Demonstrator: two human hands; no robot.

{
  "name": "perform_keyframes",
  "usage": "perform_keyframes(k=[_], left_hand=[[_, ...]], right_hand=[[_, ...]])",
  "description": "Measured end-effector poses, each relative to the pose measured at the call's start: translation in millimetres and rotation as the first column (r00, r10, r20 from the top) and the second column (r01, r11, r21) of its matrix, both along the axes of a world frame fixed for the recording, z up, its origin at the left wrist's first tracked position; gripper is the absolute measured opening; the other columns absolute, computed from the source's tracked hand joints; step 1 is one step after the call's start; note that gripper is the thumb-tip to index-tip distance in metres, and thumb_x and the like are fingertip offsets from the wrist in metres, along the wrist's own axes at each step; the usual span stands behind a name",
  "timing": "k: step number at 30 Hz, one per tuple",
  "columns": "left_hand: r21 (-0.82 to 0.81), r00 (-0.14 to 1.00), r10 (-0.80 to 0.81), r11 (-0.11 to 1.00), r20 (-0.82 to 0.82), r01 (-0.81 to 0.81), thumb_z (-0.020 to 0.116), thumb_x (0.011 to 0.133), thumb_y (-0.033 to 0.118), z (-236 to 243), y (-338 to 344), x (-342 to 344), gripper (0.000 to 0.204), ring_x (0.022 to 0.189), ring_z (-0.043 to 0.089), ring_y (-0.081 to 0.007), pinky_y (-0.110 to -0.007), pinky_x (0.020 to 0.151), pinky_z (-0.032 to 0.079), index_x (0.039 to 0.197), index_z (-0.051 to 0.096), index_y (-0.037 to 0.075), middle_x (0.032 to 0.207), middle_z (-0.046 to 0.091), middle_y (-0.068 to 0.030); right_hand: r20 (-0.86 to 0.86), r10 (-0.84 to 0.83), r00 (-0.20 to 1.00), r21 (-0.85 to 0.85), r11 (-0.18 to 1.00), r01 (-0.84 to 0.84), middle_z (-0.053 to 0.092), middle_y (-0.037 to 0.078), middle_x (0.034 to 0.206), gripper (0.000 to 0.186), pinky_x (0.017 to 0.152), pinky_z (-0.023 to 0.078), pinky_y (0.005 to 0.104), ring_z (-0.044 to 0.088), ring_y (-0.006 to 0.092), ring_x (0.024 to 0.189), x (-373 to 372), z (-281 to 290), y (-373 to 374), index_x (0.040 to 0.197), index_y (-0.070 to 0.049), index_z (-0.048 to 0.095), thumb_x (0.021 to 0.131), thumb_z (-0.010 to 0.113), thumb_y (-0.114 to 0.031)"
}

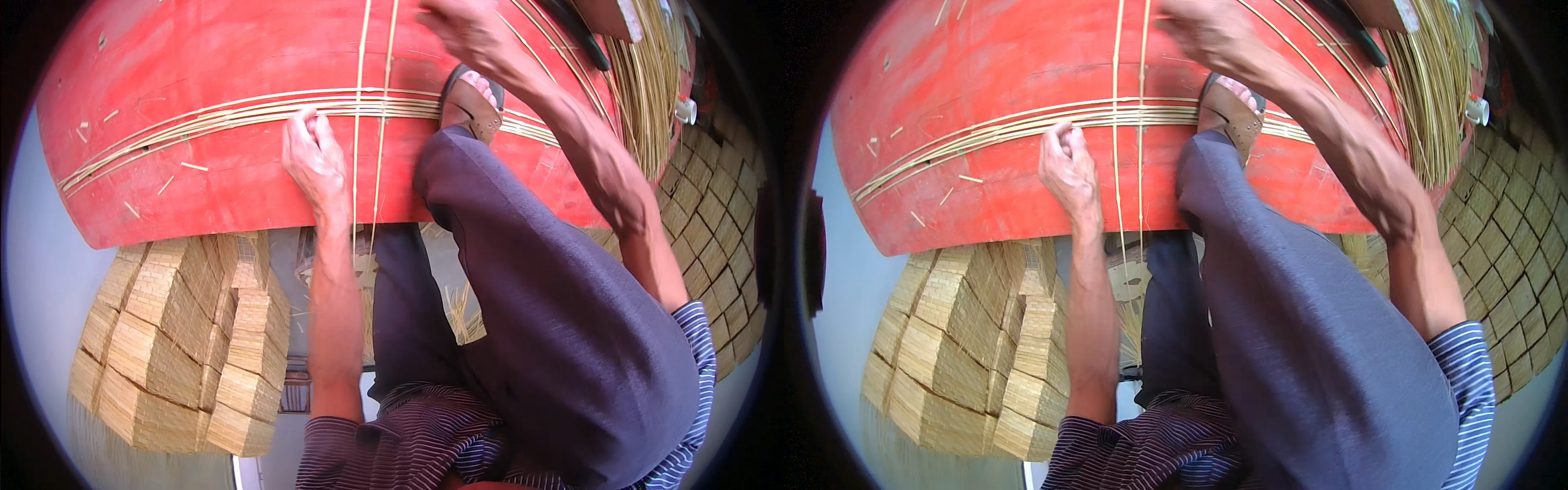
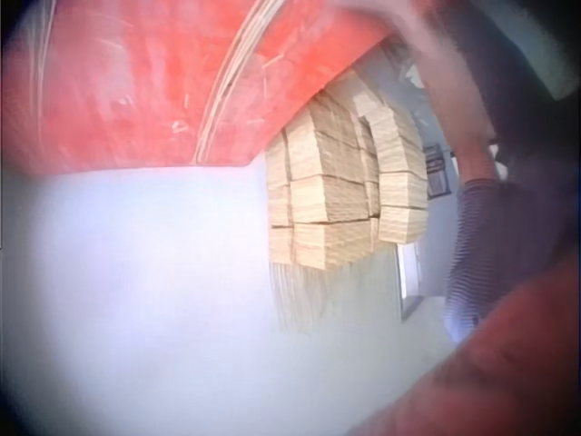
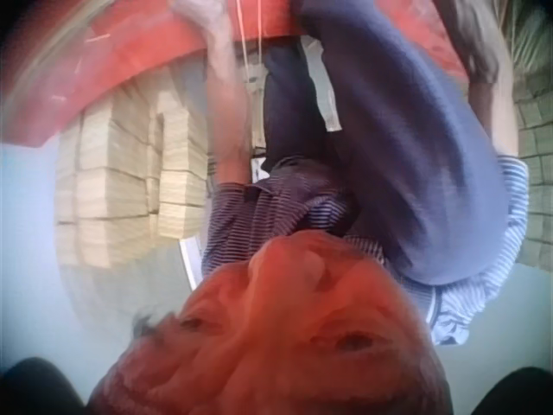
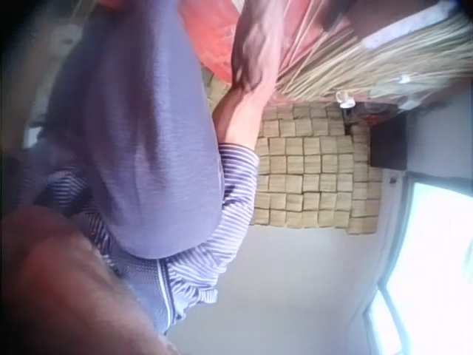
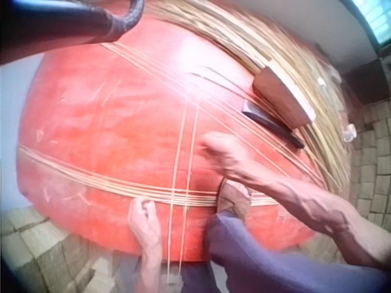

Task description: The person weaves thin bamboo strips by hand on a large red curved surface. They repeatedly interlace horizontal and vertical strips to form a grid pattern, using their hands to pull and align the material.

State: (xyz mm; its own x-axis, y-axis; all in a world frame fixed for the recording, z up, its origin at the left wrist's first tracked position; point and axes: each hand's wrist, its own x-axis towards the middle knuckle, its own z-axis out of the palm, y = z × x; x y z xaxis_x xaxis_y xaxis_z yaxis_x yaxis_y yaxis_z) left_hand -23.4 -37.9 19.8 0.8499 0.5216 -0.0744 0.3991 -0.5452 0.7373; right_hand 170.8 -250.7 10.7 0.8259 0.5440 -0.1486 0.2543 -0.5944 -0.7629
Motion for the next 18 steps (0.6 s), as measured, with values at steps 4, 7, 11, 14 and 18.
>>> perform_keyframes(k=[4, 7, 11, 14, 18], left_hand=[[-0.086, 0.987, -0.161, 0.983, 0.028, 0.162, 0.063, 0.091, 0.010, -20.4, 26.9, 36.0, 0.016, 0.074, 0.060, -0.0223, -0.035, 0.068, 0.050, 0.103, 0.063, 0.000, 0.085, 0.064, -0.0127], [-0.134, 0.978, -0.206, 0.969, 0.034, 0.209, 0.062, 0.088, 0.004, -33.7, 31.6, 39.2, 0.015, 0.082, 0.063, -0.0309, -0.042, 0.075, 0.051, 0.102, 0.061, -0.001, 0.087, 0.063, -0.0163], [-0.083, 0.972, -0.229, 0.969, 0.046, 0.232, 0.058, 0.090, 0.007, -41.2, 32.6, 34.0, 0.020, 0.088, 0.062, -0.0296, -0.042, 0.080, 0.050, 0.109, 0.059, 0.000, 0.095, 0.062, -0.0157], [-0.055, 0.963, -0.252, 0.965, 0.091, 0.257, 0.058, 0.090, 0.007, -53.4, 25.7, 37.5, 0.021, 0.088, 0.062, -0.0303, -0.043, 0.081, 0.050, 0.110, 0.058, 0.000, 0.096, 0.061, -0.0166], [-0.050, 0.964, -0.252, 0.965, 0.089, 0.257, 0.053, 0.090, 0.004, -55.4, 36.9, 31.1, 0.020, 0.094, 0.060, -0.0412, -0.050, 0.082, 0.050, 0.109, 0.054, 0.000, 0.098, 0.059, -0.0233]], right_hand=[[0.071, -0.167, 0.983, -0.357, 0.916, 0.181, 0.055, 0.024, 0.065, 0.027, 0.057, 0.045, 0.0478, 0.059, 0.0383, 0.059, -41.3, 35.8, -91.9, 0.078, 0.003, 0.058, 0.093, 0.058, -0.019], [-0.396, -0.447, 0.802, -0.462, 0.852, 0.247, 0.059, 0.022, 0.066, 0.031, 0.057, 0.047, 0.0469, 0.060, 0.0307, 0.054, -108.8, 15.5, -148.3, 0.074, 0.005, 0.056, 0.094, 0.050, -0.018], [-0.171, -0.399, 0.901, -0.509, 0.819, 0.266, 0.064, 0.027, 0.079, 0.020, 0.070, 0.050, 0.0479, 0.067, 0.0409, 0.078, -140.2, 16.5, -136.5, 0.093, 0.001, 0.059, 0.095, 0.055, -0.019], [-0.107, -0.414, 0.904, -0.508, 0.804, 0.308, 0.065, 0.028, 0.078, 0.020, 0.071, 0.050, 0.0518, 0.066, 0.0446, 0.079, -144.2, 4.5, -150.3, 0.092, 0.000, 0.061, 0.093, 0.058, -0.019], [-0.121, -0.341, 0.932, -0.337, 0.897, 0.285, 0.064, 0.026, 0.076, 0.024, 0.067, 0.050, 0.0471, 0.067, 0.0371, 0.075, -151.4, 13.5, -133.4, 0.089, 0.001, 0.059, 0.094, 0.057, -0.022]])
